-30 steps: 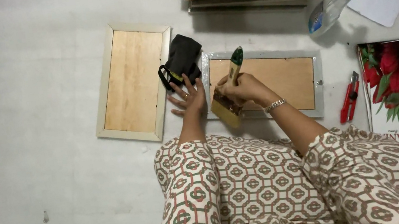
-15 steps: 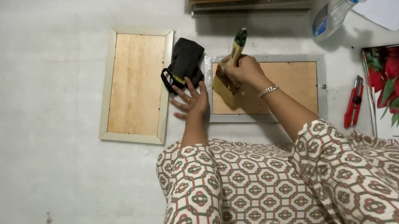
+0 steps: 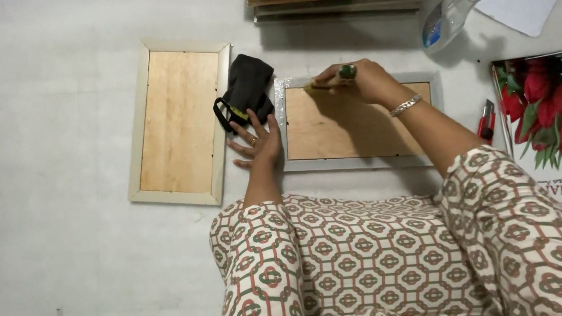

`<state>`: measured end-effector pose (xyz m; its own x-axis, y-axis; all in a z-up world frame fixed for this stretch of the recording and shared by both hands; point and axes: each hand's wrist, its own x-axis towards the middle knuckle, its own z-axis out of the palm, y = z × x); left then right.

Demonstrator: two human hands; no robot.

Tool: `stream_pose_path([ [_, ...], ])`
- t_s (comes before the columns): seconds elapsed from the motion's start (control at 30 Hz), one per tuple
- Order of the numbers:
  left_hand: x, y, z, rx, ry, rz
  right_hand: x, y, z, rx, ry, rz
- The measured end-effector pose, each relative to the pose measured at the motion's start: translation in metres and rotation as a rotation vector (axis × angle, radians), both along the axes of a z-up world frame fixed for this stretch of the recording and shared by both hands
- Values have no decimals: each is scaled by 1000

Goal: Cleaning glass and assembling a picture frame with a backing board

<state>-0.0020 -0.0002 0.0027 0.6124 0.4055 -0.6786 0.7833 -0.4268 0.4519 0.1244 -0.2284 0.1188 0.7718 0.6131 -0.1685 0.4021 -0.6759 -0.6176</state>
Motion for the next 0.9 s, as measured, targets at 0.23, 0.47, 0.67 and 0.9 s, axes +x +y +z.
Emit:
stream_pose_path([
  [0.23, 2, 0, -15, 38, -2, 14, -6, -129, 32, -105, 71, -137],
  [0.47, 3, -3, -1, 50, 82, -7, 10, -162, 17, -727, -169, -256],
  [0.67, 3, -2, -8, 43, 10, 8, -10, -15, -22, 297, 309, -536],
  [0.9, 4, 0, -16, 41, 15, 18, -37, 67, -90, 365, 374, -529],
])
